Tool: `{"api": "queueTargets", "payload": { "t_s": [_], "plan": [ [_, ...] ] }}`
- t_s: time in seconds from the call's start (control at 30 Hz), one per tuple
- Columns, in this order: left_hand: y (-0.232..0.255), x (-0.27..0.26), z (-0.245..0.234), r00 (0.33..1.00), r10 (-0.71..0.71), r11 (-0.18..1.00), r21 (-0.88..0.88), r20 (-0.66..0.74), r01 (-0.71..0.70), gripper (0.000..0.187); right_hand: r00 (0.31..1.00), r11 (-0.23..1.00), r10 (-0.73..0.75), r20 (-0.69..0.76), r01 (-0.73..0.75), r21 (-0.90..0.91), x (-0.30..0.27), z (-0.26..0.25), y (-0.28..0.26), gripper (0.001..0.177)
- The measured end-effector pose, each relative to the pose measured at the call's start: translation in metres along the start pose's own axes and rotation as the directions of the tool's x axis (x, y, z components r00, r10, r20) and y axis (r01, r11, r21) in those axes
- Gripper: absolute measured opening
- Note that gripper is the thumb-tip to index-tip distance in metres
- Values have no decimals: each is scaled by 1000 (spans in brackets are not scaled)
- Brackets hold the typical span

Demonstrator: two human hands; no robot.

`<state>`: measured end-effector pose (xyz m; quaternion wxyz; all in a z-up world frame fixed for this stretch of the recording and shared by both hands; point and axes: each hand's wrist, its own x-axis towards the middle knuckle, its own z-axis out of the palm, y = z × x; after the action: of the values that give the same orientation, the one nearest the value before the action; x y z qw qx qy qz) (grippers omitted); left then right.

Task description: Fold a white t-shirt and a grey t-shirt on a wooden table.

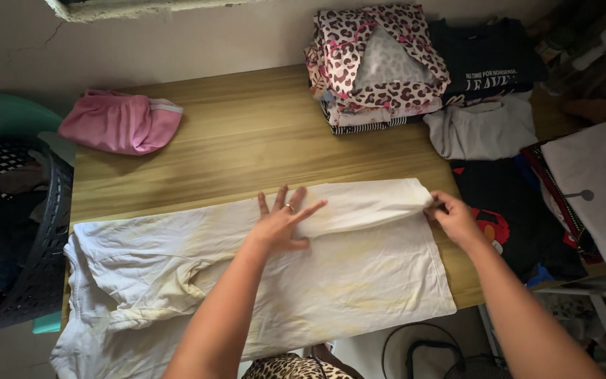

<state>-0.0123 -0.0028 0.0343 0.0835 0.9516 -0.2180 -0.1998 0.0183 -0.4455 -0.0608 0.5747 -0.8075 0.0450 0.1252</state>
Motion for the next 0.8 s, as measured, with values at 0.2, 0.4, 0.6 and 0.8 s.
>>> {"api": "queueTargets", "payload": {
  "t_s": [0.2, 0.4, 0.6, 0.8],
  "plan": [
    [-2, 10, 49, 944, 285, 956, 123, -169, -267, 102, 995, 947, 91, -41, -74, 312, 0, 10, -16, 28],
    [7, 9, 64, 900, 356, 934, 139, -252, -330, 93, 999, 916, 37, -38, -19, 401, 10, -6, 36, 22],
    [2, 9, 80, 868, 402, 915, 153, -292, -373, 84, 993, 920, 34, -112, 13, 392, -5, 16, -1, 10],
    [6, 10, 74, 880, 415, 904, 214, -232, -370, 73, 973, 984, 90, -213, -120, -133, 8, 33, -37, 38]
  ]
}}
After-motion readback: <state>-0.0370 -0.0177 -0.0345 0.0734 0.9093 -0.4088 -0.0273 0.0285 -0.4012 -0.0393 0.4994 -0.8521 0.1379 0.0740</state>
